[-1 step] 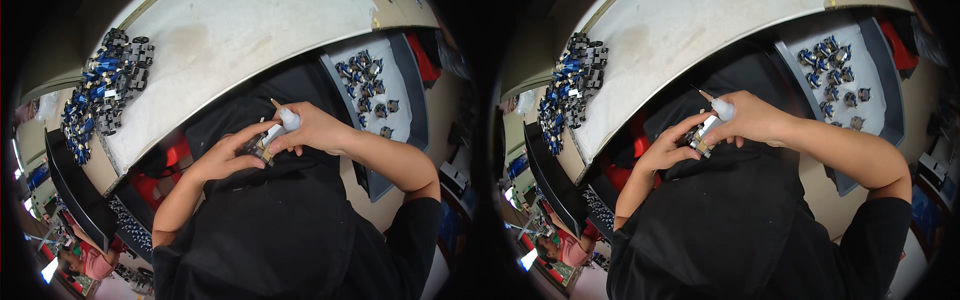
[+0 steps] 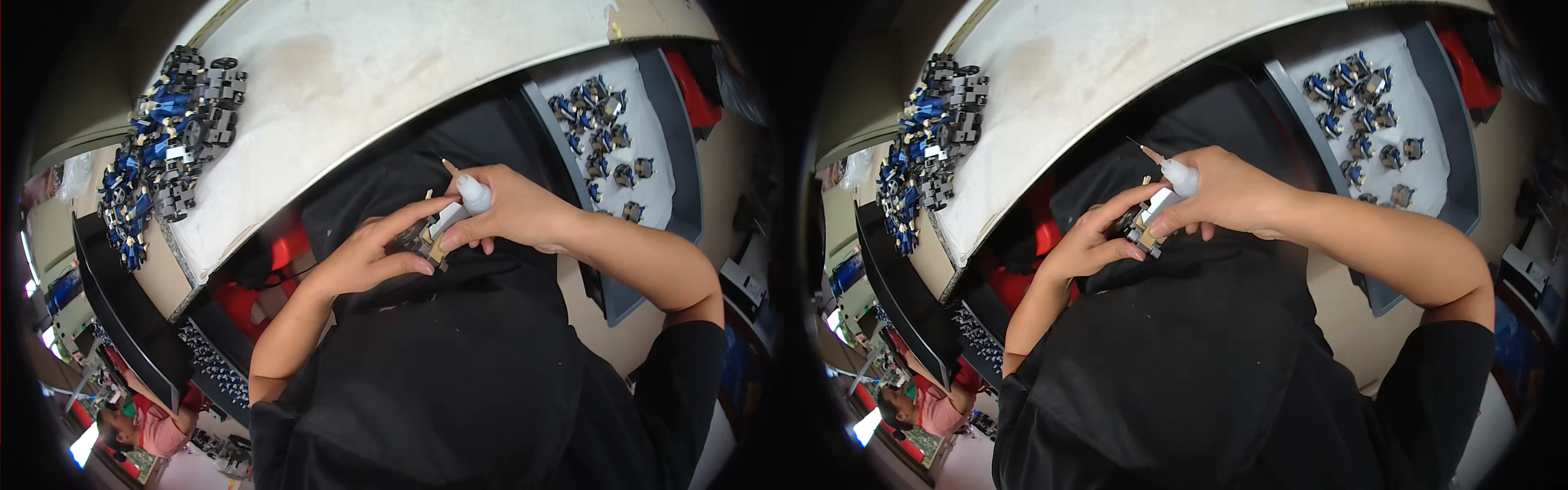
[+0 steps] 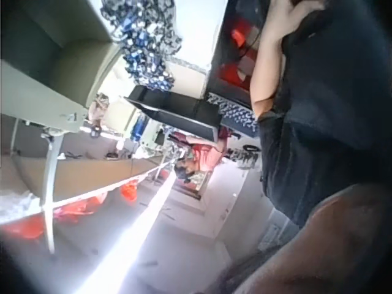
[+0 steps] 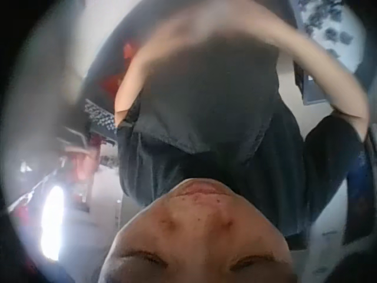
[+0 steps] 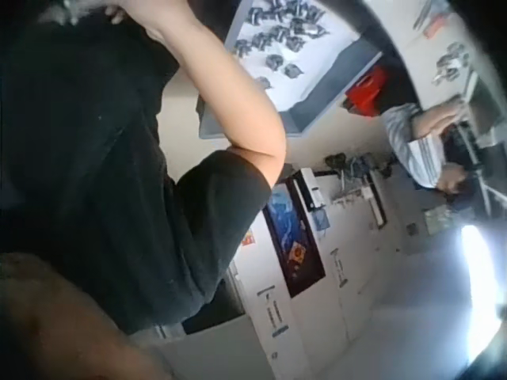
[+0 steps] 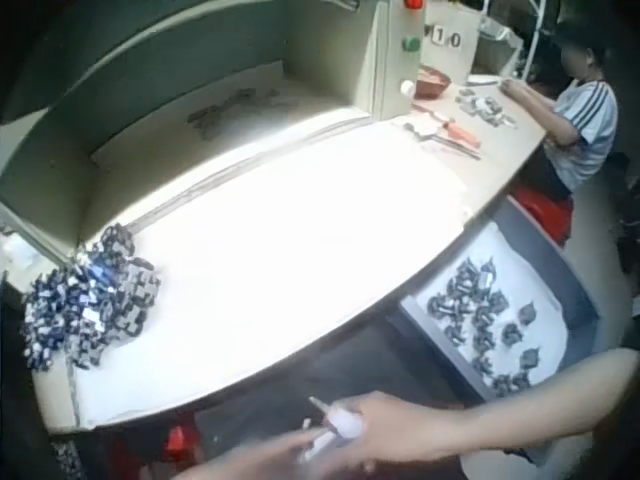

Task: The person applies glue to small plastic toy robot parts using a glue applicator, then assembles them into robot figures by hand.

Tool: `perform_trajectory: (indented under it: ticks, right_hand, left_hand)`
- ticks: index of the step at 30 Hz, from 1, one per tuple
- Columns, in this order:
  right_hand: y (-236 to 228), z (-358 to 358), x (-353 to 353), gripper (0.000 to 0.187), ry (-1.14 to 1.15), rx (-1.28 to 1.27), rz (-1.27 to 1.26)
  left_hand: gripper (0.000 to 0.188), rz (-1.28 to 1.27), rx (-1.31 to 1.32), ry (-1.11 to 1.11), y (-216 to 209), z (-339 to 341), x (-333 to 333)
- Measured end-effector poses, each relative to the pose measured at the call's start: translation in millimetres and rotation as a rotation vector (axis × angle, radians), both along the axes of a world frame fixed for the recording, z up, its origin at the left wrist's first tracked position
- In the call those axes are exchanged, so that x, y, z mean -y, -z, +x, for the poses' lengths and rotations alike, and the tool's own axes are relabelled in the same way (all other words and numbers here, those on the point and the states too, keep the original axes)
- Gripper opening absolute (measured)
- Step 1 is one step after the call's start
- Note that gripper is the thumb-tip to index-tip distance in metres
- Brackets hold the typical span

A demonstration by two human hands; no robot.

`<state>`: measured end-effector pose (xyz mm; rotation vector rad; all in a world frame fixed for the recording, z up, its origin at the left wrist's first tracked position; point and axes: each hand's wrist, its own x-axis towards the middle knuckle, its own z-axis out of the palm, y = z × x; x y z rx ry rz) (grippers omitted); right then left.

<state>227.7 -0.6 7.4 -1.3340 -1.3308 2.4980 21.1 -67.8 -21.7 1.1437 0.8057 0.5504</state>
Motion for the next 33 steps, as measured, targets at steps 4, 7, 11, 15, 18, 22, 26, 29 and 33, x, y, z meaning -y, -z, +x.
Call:
perform_trajectory:
  ticks: [4,7,11,15,18,22,26,29,33]
  right_hand:
    - [0.8,3.6,11.6,0.032,0.014,0.016,0.061]
    - [4.3,5.9,18.8,0.030,-0.006,0.046,0.115]
    - [21.0,9.5,31.4,0.030,0.034,-0.025,0.325]
    - [16.7,8.3,27.0,0.031,0.020,0.029,0.227]
    - [10.2,6.4,18.3,0.032,0.041,0.064,0.075]
    - [4.4,-3.4,6.7,0.037,0.190,-0.096,0.344]
    - [-16.5,-0.8,1.8,0.053,0.168,-0.113,0.698]
    - [-20.1,-1.9,8.0,0.061,0.053,-0.121,1.008]
    - [-17.2,-2.5,9.3,0.065,0.054,-0.072,1.123]
  left_hand:
    - [0.067,0.280,-0.071,0.027,9.4,3.3,5.0]
    - [0.068,0.393,-0.099,0.009,14.3,5.4,10.4]
    - [0.067,0.448,-0.147,0.016,20.1,7.5,14.7]
    - [0.067,0.440,-0.153,0.006,25.3,10.0,14.9]
    - [0.068,0.433,-0.148,-0.012,24.8,11.0,13.8]
    - [0.071,0.425,-0.041,-0.250,25.6,10.4,7.4]
    - [0.088,0.338,0.140,-0.425,28.0,19.8,4.5]
    - [0.098,0.238,0.174,-0.472,23.2,19.9,3.9]
    - [0.096,0.272,0.138,-0.475,23.7,20.1,-0.6]
